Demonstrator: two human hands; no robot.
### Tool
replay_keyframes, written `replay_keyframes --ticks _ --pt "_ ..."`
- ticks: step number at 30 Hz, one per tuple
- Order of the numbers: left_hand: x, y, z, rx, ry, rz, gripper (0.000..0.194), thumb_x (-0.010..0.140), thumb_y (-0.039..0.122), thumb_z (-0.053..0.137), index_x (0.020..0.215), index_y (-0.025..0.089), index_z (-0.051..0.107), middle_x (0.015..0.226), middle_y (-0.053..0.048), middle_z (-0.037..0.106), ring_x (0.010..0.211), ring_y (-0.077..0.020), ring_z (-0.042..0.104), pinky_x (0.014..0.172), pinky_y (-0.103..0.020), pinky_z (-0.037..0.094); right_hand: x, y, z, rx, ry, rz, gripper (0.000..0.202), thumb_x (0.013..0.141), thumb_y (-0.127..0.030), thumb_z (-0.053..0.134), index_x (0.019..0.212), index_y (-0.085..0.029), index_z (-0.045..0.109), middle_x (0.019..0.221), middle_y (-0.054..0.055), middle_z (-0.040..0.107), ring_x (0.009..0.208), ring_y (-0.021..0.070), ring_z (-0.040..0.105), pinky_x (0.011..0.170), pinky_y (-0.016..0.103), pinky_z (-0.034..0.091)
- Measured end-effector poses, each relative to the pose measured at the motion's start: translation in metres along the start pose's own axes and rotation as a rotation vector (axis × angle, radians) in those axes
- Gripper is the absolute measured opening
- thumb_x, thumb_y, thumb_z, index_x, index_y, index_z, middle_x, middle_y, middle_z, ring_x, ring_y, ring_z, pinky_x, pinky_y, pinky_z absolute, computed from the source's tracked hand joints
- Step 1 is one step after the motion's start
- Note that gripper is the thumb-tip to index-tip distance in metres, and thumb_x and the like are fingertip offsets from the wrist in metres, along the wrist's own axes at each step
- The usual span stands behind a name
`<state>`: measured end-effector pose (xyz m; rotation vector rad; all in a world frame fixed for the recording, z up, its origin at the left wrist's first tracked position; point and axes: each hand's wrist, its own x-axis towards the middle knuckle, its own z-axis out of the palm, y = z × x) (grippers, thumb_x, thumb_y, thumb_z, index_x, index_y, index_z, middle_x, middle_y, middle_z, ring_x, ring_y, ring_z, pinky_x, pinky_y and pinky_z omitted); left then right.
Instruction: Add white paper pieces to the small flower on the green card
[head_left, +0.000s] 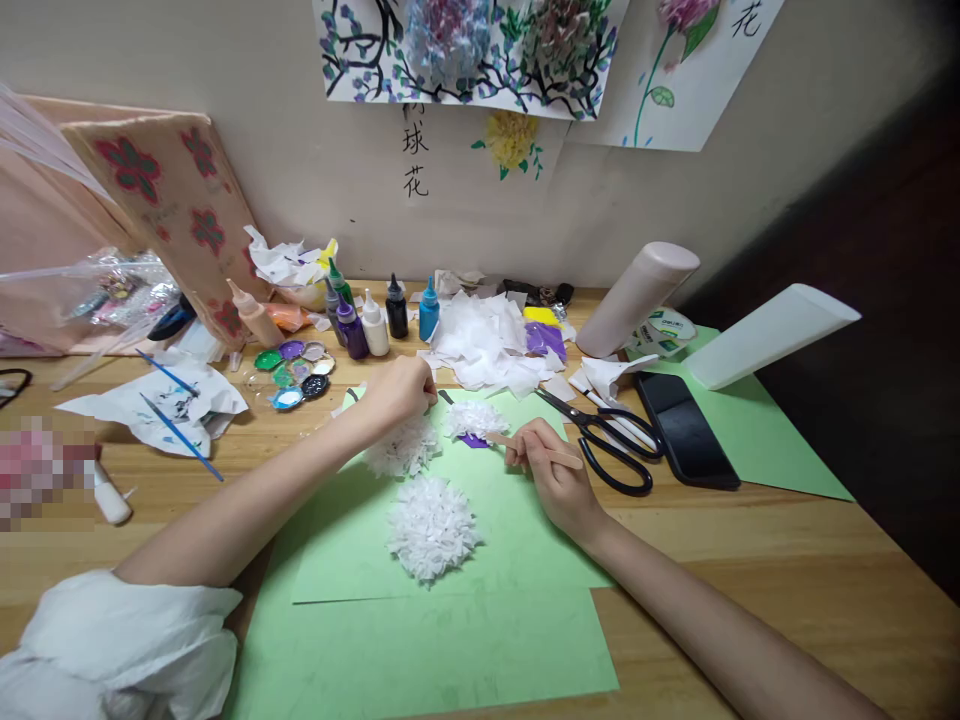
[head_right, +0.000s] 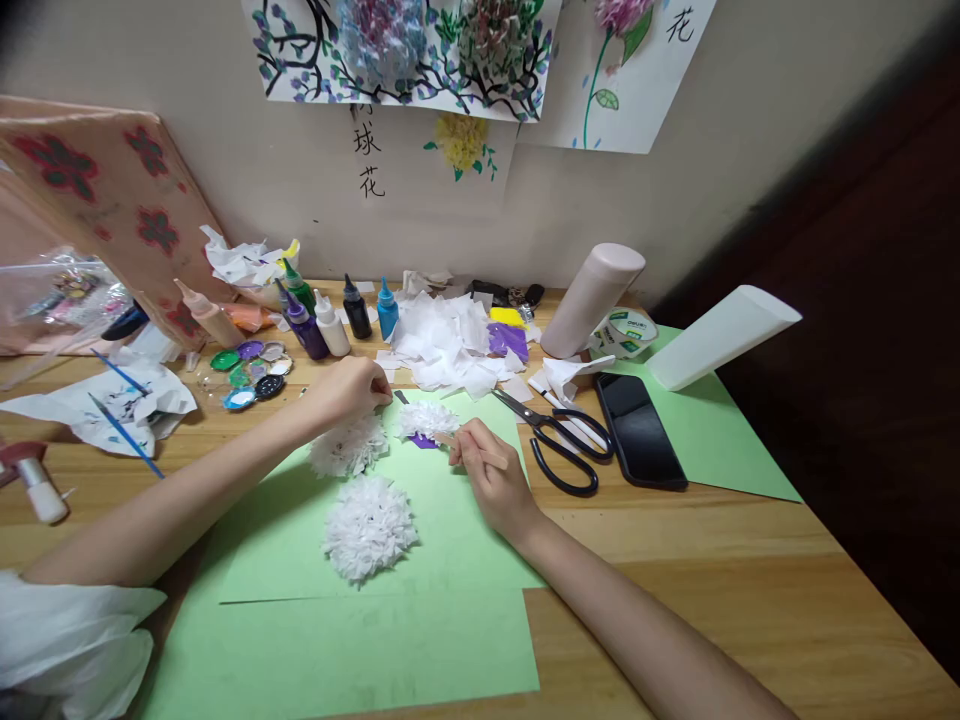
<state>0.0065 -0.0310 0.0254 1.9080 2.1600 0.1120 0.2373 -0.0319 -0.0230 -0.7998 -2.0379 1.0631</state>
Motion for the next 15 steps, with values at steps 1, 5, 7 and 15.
replay_keyframes --ticks 1,5,7,15 --pt "0.000 -0.001 0.000 0.004 0.003 0.003 0.011 0.069 0.024 0.061 0.074 0.019 0.069 0.079 -0.005 0.071 0.070 -0.0179 0.062 0.056 -0.024 0.040 0.000 0.000 0.000 0.007 -0.009 0.009 0.029 0.094 -0.030 0.032 0.070 -0.020 0.046 0.066 -0.001 0.052 0.061 0.0120 0.052 0.059 0.025 0.040" --pt "0.001 -0.005 -0.007 0.025 0.041 0.030 0.011 0.070 0.027 0.059 0.074 0.021 0.067 0.080 -0.003 0.070 0.072 -0.0173 0.061 0.055 -0.024 0.039 -0.003 0.001 -0.002 -0.007 0.042 -0.099 0.029 0.094 -0.028 0.032 0.070 -0.021 0.046 0.064 0.000 0.050 0.060 0.0128 0.050 0.059 0.027 0.039" --pt "0.002 -0.007 -0.011 0.045 0.082 0.044 0.014 0.073 0.030 0.057 0.079 0.020 0.066 0.085 -0.004 0.069 0.077 -0.0185 0.060 0.057 -0.025 0.039 -0.006 0.003 -0.002 0.019 0.110 -0.170 0.029 0.093 -0.026 0.031 0.069 -0.021 0.045 0.063 0.000 0.049 0.059 0.0131 0.049 0.058 0.028 0.038" --pt "0.012 -0.011 -0.005 0.092 0.113 0.145 0.015 0.076 0.023 0.051 0.077 0.017 0.064 0.088 -0.008 0.066 0.083 -0.0206 0.058 0.068 -0.028 0.041 -0.009 0.006 -0.002 0.138 0.143 -0.310 0.023 0.091 -0.018 0.032 0.072 -0.021 0.045 0.061 -0.001 0.047 0.057 0.0124 0.046 0.055 0.028 0.035"
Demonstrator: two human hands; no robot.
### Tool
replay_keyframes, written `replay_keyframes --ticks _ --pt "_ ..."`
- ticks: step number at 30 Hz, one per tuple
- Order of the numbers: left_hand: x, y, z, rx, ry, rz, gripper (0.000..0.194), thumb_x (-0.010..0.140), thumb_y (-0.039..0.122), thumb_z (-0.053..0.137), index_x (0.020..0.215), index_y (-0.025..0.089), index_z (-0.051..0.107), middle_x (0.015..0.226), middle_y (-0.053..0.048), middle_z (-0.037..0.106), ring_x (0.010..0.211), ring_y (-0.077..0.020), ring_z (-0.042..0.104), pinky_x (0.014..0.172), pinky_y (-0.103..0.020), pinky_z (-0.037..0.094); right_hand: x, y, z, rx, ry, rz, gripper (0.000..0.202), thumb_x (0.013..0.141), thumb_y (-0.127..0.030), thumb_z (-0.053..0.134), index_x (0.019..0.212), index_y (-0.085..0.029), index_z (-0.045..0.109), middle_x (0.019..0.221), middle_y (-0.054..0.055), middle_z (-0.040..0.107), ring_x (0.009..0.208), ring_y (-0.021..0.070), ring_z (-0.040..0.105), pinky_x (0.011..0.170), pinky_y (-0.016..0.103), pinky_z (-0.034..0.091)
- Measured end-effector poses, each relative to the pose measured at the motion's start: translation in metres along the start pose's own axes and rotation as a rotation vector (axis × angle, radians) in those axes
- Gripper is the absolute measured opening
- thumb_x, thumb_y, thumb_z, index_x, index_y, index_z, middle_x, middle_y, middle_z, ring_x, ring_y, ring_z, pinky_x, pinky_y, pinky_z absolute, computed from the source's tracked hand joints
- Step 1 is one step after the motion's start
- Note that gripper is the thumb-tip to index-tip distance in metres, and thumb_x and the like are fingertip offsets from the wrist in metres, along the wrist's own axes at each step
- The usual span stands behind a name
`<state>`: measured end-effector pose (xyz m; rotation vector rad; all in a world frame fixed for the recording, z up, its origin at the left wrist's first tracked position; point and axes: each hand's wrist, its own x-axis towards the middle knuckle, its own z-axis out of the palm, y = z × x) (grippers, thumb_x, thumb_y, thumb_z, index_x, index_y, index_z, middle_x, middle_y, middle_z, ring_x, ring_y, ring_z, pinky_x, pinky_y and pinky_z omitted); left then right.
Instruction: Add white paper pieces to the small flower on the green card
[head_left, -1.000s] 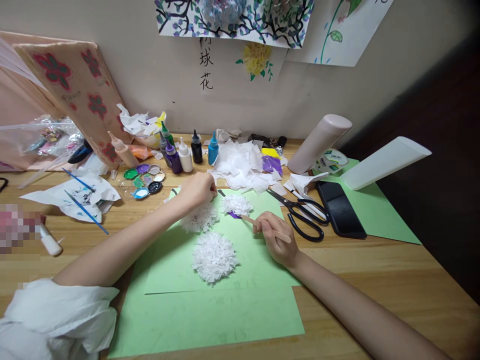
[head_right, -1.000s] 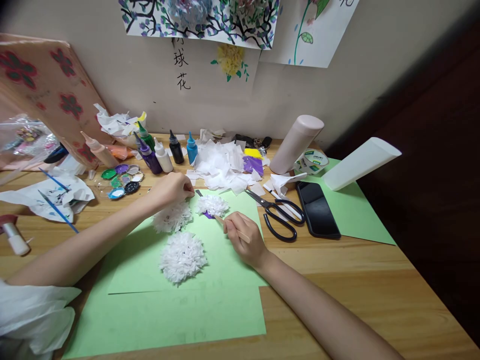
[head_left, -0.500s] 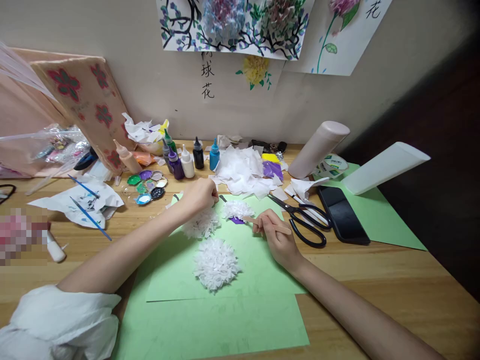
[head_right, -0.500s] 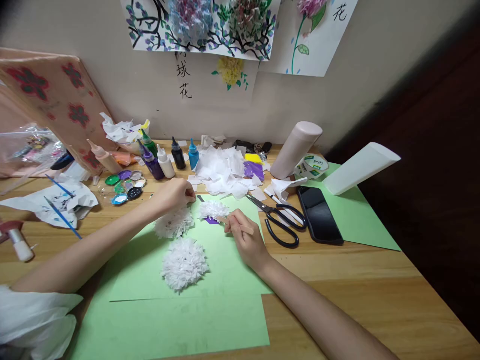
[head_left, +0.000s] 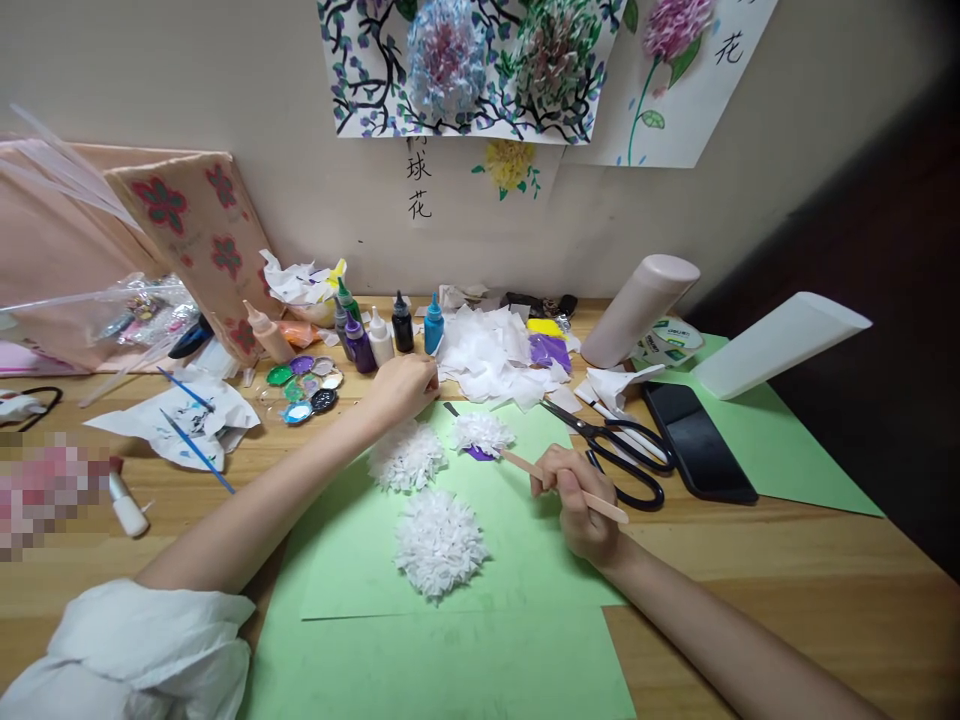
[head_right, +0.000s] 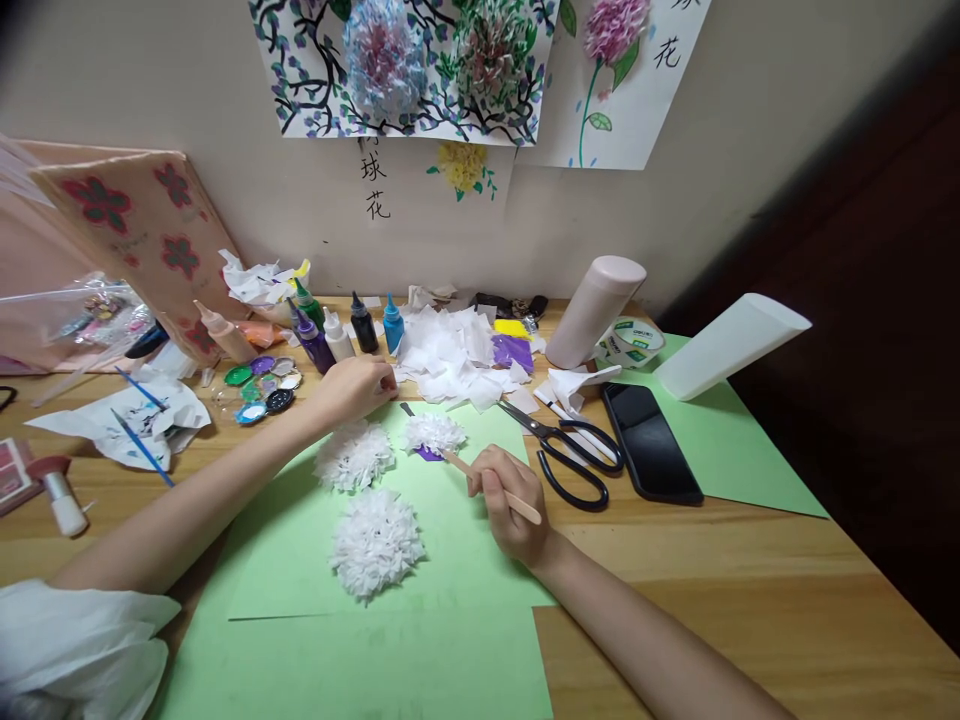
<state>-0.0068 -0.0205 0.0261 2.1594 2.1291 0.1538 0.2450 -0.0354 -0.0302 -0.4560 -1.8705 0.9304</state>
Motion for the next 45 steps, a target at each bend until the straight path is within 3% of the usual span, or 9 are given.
replay_keyframes --ticks 4,7,11,15,20,27,34,39,45 --pt "0.000 -0.002 -0.002 -0.047 -0.032 -0.027 0.017 0.076 0.022 0.048 0.075 0.015 0.063 0.085 -0.010 0.066 0.082 -0.0218 0.058 0.066 -0.029 0.040 0.000 0.001 -0.001 0.012 -0.015 0.002 0.024 0.091 -0.018 0.031 0.071 -0.020 0.045 0.061 -0.001 0.047 0.057 0.0124 0.045 0.055 0.028 0.035" --pt "-0.004 -0.001 -0.019 -0.142 -0.115 -0.008 0.023 0.080 0.031 0.046 0.080 0.015 0.062 0.086 -0.009 0.066 0.077 -0.0192 0.058 0.062 -0.028 0.040 -0.001 0.002 -0.001 0.021 -0.002 0.018 0.024 0.091 -0.019 0.031 0.072 -0.020 0.045 0.061 -0.001 0.047 0.057 0.0124 0.045 0.055 0.028 0.035" --pt "-0.015 0.009 -0.045 -0.337 -0.373 0.150 0.028 0.080 0.042 0.049 0.085 0.019 0.064 0.084 -0.001 0.068 0.071 -0.0117 0.058 0.060 -0.021 0.041 -0.001 0.002 0.000 0.035 0.009 0.038 0.025 0.092 -0.022 0.031 0.072 -0.021 0.045 0.060 -0.001 0.047 0.056 0.0128 0.046 0.055 0.028 0.034" --pt "-0.023 0.026 -0.042 -0.528 -0.578 0.296 0.023 0.076 0.041 0.056 0.083 0.022 0.066 0.082 0.003 0.068 0.075 -0.0099 0.057 0.064 -0.018 0.041 -0.001 0.000 0.000 0.069 0.065 0.004 0.025 0.092 -0.025 0.031 0.072 -0.021 0.045 0.058 -0.002 0.047 0.054 0.0129 0.045 0.054 0.029 0.034" --pt "-0.023 0.036 -0.018 -0.462 -0.433 0.213 0.022 0.073 0.037 0.056 0.080 0.019 0.067 0.075 0.000 0.065 0.067 -0.0115 0.054 0.059 -0.022 0.037 -0.001 -0.001 -0.001 0.056 -0.021 -0.014 0.022 0.093 -0.024 0.031 0.076 -0.021 0.045 0.061 -0.001 0.049 0.055 0.0131 0.047 0.055 0.029 0.037" --pt "-0.021 0.037 -0.010 -0.359 -0.252 0.185 0.018 0.072 0.031 0.056 0.078 0.018 0.068 0.078 -0.003 0.066 0.072 -0.0146 0.054 0.064 -0.026 0.037 0.006 -0.002 0.000 -0.156 -0.300 0.005 0.020 0.092 -0.021 0.033 0.078 -0.021 0.047 0.068 0.001 0.052 0.064 0.0133 0.049 0.062 0.027 0.040" --pt "-0.019 0.037 -0.009 -0.330 -0.211 0.186 0.019 0.075 0.032 0.054 0.080 0.019 0.067 0.080 -0.002 0.068 0.072 -0.0134 0.056 0.063 -0.024 0.039 0.010 -0.003 0.002 -0.261 -0.341 -0.021 0.016 0.092 -0.021 0.034 0.081 -0.021 0.047 0.072 0.002 0.053 0.070 0.0150 0.050 0.065 0.026 0.040" --pt "-0.016 0.028 -0.010 -0.235 -0.126 0.062 0.024 0.079 0.034 0.049 0.082 0.016 0.065 0.084 -0.006 0.068 0.072 -0.0158 0.056 0.060 -0.026 0.037 0.011 -0.003 0.002 -0.282 -0.356 -0.001 0.016 0.093 -0.021 0.033 0.082 -0.021 0.046 0.073 0.003 0.053 0.073 0.0157 0.051 0.067 0.027 0.041" --pt "-0.014 0.019 -0.003 -0.149 -0.150 -0.034 0.014 0.069 0.026 0.058 0.072 0.016 0.067 0.075 -0.006 0.069 0.064 -0.0167 0.057 0.052 -0.026 0.034 0.014 -0.006 0.004 -0.236 -0.347 0.162 0.019 0.094 -0.025 0.032 0.081 -0.020 0.046 0.072 0.002 0.053 0.068 0.0139 0.052 0.064 0.026 0.041"
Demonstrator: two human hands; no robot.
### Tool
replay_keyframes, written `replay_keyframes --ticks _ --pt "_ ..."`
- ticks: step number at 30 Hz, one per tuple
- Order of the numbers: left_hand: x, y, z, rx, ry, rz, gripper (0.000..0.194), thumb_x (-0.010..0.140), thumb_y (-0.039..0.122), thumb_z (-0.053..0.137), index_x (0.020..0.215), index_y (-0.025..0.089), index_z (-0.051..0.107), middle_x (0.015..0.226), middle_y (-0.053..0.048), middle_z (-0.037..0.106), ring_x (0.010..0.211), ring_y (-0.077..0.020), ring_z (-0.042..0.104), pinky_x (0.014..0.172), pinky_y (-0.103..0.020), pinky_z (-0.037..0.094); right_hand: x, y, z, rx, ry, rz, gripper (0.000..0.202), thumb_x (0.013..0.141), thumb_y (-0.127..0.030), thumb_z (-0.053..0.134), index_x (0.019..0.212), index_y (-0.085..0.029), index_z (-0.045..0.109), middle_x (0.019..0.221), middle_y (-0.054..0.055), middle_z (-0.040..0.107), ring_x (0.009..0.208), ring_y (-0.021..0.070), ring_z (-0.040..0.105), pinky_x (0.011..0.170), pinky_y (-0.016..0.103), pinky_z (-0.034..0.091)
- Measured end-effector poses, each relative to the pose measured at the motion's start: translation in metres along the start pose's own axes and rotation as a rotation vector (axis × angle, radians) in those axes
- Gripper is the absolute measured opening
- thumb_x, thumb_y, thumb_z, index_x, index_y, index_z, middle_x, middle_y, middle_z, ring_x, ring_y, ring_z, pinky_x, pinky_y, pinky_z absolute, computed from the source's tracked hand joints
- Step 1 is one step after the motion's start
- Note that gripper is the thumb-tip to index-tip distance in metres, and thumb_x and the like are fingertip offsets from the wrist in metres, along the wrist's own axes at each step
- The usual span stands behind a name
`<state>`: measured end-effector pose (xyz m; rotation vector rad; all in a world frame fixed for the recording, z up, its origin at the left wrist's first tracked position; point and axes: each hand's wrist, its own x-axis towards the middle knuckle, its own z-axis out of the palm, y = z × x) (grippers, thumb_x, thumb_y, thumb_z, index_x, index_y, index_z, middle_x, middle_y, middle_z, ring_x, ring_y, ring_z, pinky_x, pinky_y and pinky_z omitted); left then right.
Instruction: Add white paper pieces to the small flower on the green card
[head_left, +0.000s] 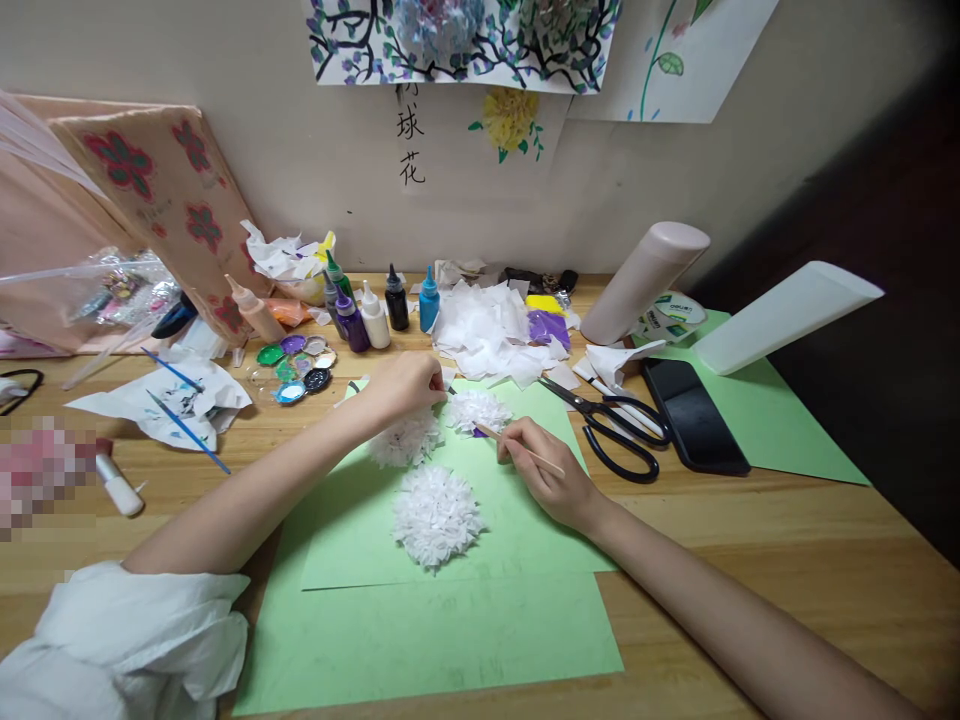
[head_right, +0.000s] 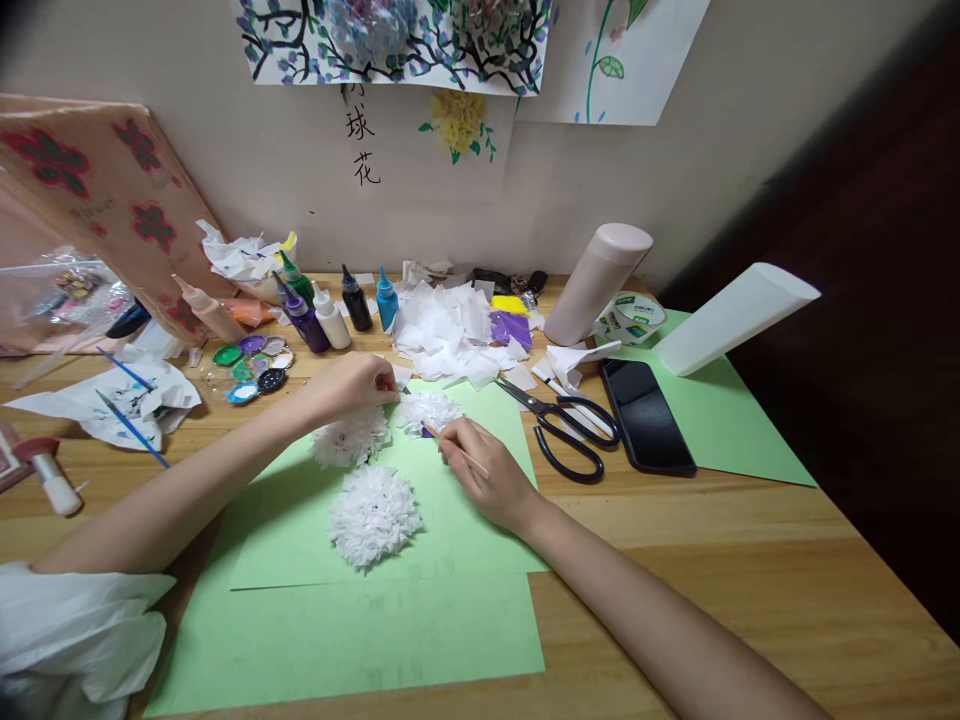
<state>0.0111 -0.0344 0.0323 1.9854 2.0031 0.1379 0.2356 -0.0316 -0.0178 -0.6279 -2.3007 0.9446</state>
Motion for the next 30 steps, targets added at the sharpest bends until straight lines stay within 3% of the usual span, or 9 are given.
replay_keyframes --ticks 5,9,14,26,30 --pt "0.001 0.001 0.001 0.007 -0.034 -0.012 0.012 0.067 0.023 0.059 0.070 0.018 0.069 0.075 -0.005 0.070 0.064 -0.0159 0.058 0.051 -0.025 0.034 -0.002 0.004 0.001 0.116 0.034 0.075 0.019 0.094 -0.026 0.033 0.082 -0.020 0.046 0.073 0.001 0.055 0.068 0.0127 0.055 0.063 0.025 0.042" --pt "0.001 0.000 0.001 0.007 -0.044 -0.011 0.013 0.066 0.023 0.058 0.071 0.019 0.070 0.076 -0.004 0.071 0.064 -0.0159 0.058 0.050 -0.024 0.033 -0.009 0.008 0.002 0.125 0.107 -0.077 0.021 0.094 -0.024 0.032 0.081 -0.020 0.047 0.071 0.002 0.053 0.065 0.0134 0.052 0.061 0.027 0.042" --pt "0.001 -0.001 0.000 0.009 -0.052 -0.010 0.014 0.066 0.024 0.058 0.072 0.019 0.071 0.075 -0.004 0.071 0.063 -0.0159 0.058 0.051 -0.025 0.034 -0.007 0.004 0.002 -0.037 0.022 -0.243 0.019 0.092 -0.019 0.032 0.080 -0.021 0.047 0.068 0.002 0.052 0.065 0.0152 0.048 0.061 0.028 0.041" --pt "0.001 0.000 -0.001 0.016 -0.051 -0.005 0.014 0.067 0.026 0.059 0.072 0.019 0.071 0.074 -0.005 0.071 0.063 -0.0160 0.058 0.051 -0.024 0.034 -0.003 0.001 0.003 -0.102 0.017 -0.123 0.018 0.093 -0.021 0.033 0.082 -0.021 0.047 0.070 0.002 0.052 0.068 0.0150 0.051 0.063 0.027 0.041" --pt "0.002 -0.001 0.000 0.014 -0.048 0.002 0.014 0.067 0.025 0.060 0.072 0.019 0.071 0.075 -0.005 0.071 0.063 -0.0161 0.058 0.051 -0.024 0.034 0.000 0.000 0.003 0.002 0.030 0.009 0.022 0.094 -0.025 0.031 0.080 -0.020 0.047 0.071 0.002 0.054 0.067 0.0140 0.053 0.064 0.027 0.042"
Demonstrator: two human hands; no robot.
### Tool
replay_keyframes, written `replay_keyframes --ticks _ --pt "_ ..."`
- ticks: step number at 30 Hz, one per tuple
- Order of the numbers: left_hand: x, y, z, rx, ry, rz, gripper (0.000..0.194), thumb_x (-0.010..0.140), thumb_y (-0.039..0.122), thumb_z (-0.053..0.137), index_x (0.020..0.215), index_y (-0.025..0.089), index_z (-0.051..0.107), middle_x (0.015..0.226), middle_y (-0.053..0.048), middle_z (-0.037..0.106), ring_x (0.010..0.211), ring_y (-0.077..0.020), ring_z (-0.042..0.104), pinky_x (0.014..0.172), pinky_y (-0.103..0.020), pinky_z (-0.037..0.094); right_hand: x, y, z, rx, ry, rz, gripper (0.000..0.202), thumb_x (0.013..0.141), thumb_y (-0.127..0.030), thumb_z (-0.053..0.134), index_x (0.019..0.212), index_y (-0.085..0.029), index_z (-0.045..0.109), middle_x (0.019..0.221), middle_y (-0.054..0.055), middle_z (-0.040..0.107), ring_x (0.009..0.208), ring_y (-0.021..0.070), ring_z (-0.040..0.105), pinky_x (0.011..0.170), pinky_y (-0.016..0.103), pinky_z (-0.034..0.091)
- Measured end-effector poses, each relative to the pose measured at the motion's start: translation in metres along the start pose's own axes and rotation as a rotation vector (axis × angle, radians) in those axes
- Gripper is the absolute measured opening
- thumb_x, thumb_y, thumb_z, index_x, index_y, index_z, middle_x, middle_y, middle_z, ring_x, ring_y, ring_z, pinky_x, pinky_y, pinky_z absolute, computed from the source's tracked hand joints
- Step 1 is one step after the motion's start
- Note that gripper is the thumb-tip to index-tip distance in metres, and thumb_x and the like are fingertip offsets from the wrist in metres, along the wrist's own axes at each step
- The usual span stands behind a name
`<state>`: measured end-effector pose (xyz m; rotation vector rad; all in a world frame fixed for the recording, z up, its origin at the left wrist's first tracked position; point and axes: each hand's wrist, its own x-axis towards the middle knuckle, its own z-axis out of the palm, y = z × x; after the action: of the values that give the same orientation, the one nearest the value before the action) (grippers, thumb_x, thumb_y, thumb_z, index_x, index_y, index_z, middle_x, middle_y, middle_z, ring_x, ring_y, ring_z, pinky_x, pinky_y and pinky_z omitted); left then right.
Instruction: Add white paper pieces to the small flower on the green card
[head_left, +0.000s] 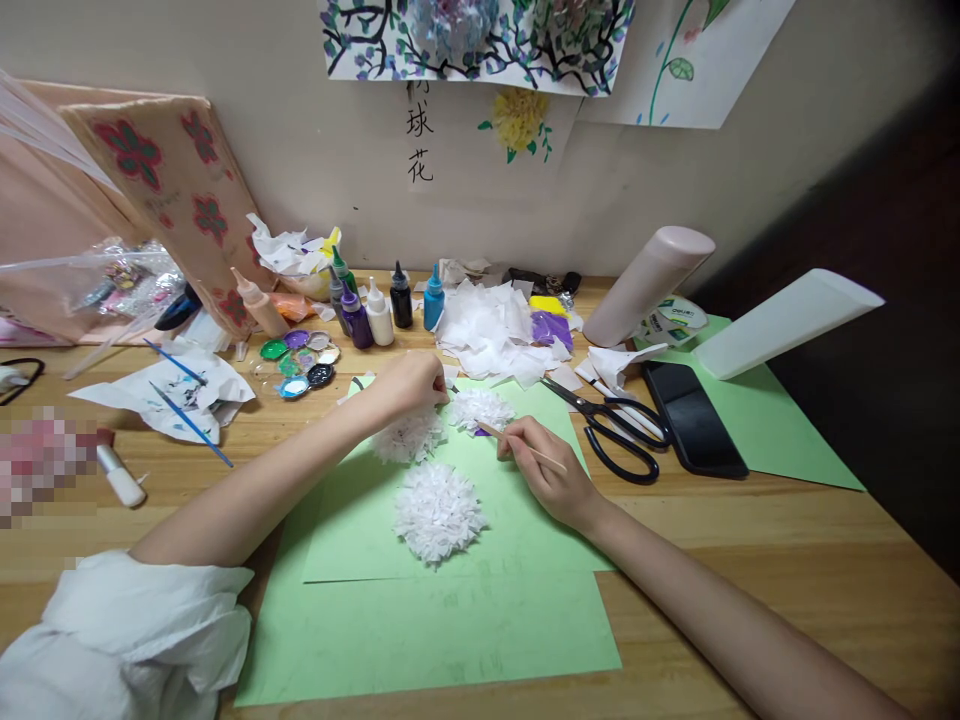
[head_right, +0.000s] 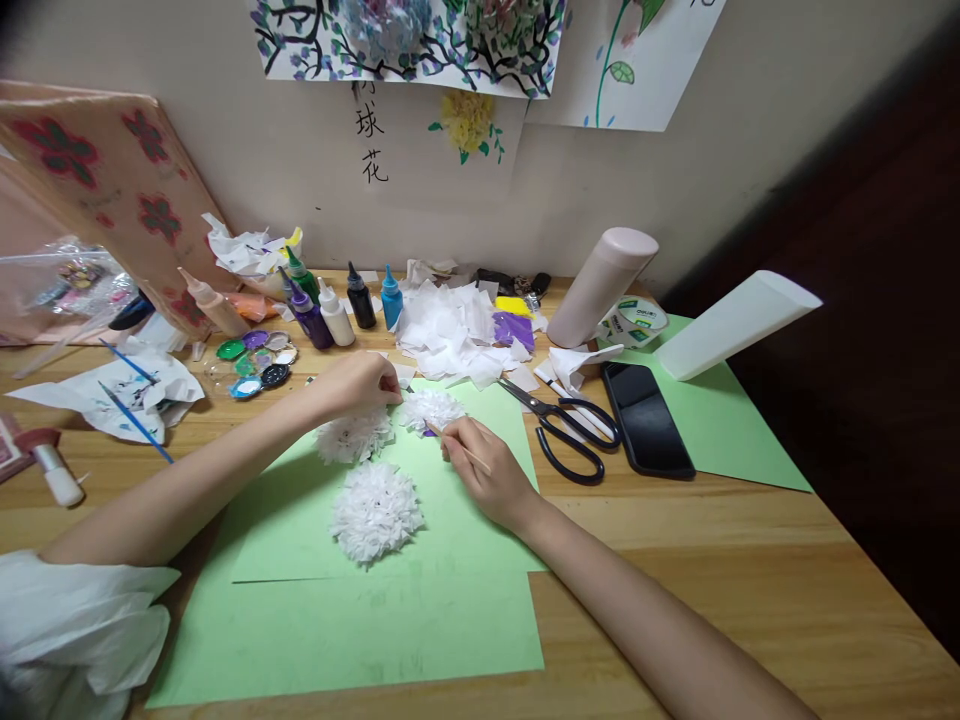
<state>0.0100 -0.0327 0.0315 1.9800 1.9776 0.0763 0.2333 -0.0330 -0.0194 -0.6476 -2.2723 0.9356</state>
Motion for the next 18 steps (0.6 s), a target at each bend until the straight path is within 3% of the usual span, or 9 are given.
replay_keyframes --ticks 5,10,18 --pt "0.001 -0.001 0.000 -0.007 -0.002 0.004 0.013 0.066 0.026 0.061 0.072 0.019 0.070 0.074 -0.004 0.071 0.063 -0.0156 0.059 0.051 -0.024 0.035 0.000 0.001 0.001 0.163 0.053 0.152 0.023 0.094 -0.031 0.033 0.081 -0.020 0.048 0.072 0.001 0.055 0.068 0.0135 0.055 0.063 0.026 0.043" --pt "0.001 -0.002 0.001 -0.015 -0.005 -0.008 0.013 0.066 0.025 0.060 0.070 0.019 0.071 0.073 -0.004 0.071 0.063 -0.0162 0.059 0.050 -0.024 0.035 -0.007 0.005 0.001 0.180 0.136 0.064 0.027 0.094 -0.031 0.031 0.077 -0.020 0.048 0.068 0.001 0.053 0.062 0.0130 0.053 0.059 0.026 0.043" --pt "0.000 0.000 0.000 -0.014 -0.004 -0.009 0.014 0.067 0.025 0.060 0.072 0.018 0.071 0.075 -0.006 0.071 0.063 -0.0172 0.059 0.051 -0.025 0.035 -0.007 0.005 0.001 0.081 0.064 -0.025 0.025 0.094 -0.026 0.031 0.075 -0.021 0.047 0.066 0.001 0.051 0.062 0.0134 0.051 0.060 0.027 0.040"
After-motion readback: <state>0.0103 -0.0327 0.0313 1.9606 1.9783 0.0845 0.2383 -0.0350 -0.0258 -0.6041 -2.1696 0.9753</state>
